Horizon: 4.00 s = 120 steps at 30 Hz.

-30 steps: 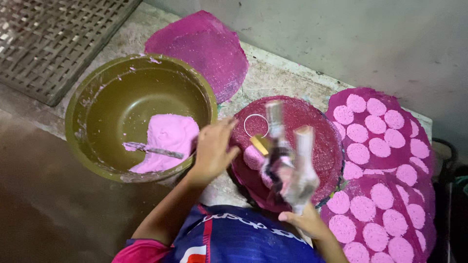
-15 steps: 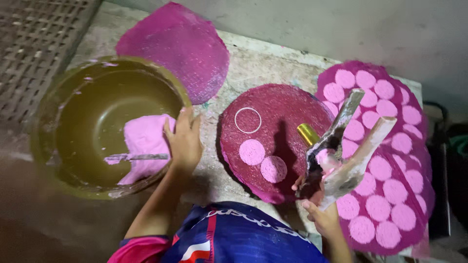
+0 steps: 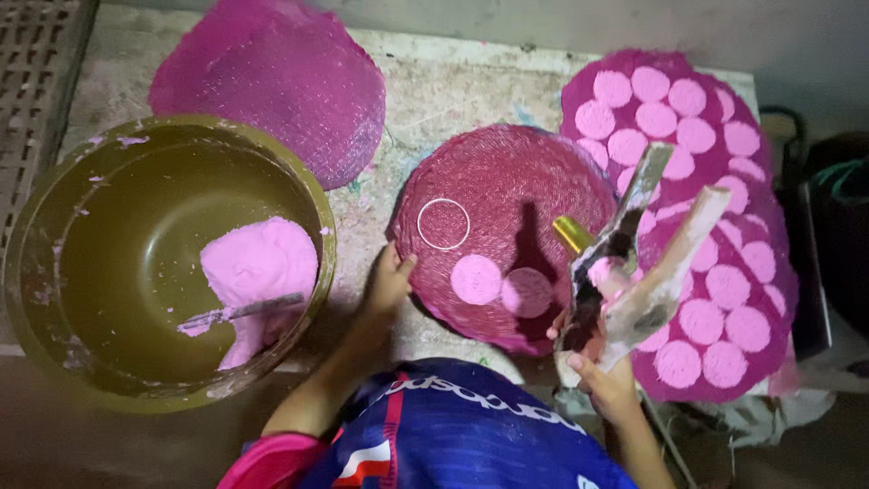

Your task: The person fills a wooden hand press with pink batter from a large bowl and squeezes it to deposit round batter discs onto round pink mats. When a mat is filled, the person stacks it with others and moves the stack to a slatted drying rack, then resumes pressing more discs.

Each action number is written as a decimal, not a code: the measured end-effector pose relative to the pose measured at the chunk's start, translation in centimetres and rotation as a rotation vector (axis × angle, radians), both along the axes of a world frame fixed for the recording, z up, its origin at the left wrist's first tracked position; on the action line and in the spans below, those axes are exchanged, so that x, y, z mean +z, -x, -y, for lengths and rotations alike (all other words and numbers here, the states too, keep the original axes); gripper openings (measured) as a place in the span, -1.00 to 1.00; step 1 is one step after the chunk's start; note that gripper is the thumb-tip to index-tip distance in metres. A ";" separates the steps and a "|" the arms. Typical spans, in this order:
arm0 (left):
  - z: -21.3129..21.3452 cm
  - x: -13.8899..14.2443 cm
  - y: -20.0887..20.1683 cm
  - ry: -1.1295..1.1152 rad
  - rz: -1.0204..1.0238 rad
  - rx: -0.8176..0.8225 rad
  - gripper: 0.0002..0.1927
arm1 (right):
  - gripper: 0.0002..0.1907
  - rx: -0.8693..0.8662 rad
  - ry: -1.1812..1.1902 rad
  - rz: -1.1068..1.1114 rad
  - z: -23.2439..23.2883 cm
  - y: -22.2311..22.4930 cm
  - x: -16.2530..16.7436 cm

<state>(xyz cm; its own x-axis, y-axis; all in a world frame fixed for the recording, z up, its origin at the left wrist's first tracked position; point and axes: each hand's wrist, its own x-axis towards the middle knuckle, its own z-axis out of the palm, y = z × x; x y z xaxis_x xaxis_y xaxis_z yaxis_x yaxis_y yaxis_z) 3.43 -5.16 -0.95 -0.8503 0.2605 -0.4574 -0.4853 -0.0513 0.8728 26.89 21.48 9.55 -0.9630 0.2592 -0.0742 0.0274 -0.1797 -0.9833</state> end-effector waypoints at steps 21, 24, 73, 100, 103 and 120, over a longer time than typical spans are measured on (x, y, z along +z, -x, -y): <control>-0.6 7.5 -5.7 0.703 -1.150 -0.428 -0.60 | -0.13 0.134 -0.063 0.112 1.9 0.4 2.5; -1.4 8.5 -3.1 0.493 -1.136 -0.308 -0.24 | -0.06 0.336 -0.117 0.163 0.8 1.2 2.6; -5.0 6.0 10.3 -1.513 -0.042 -0.070 -0.81 | -0.19 0.581 -0.514 0.674 1.8 15.8 7.4; -2.1 9.0 8.1 0.133 -0.114 -0.175 -0.52 | -0.14 0.420 -0.488 0.106 -1.1 13.7 6.2; -0.6 8.2 3.5 0.320 -1.044 -0.513 -0.14 | -0.07 0.349 -0.141 0.010 -2.1 12.3 6.0; -4.4 8.7 8.0 0.522 -0.696 -0.665 0.19 | -0.01 0.132 -0.100 0.062 -2.9 10.1 4.8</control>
<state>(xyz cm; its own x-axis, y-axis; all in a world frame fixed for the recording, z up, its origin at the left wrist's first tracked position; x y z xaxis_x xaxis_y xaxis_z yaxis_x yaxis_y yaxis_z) -4.61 -0.77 7.71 -0.7268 0.6765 -0.1187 0.3288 0.4944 0.8046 16.75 24.34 14.31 -0.9835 0.1395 -0.1152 0.1059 -0.0721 -0.9918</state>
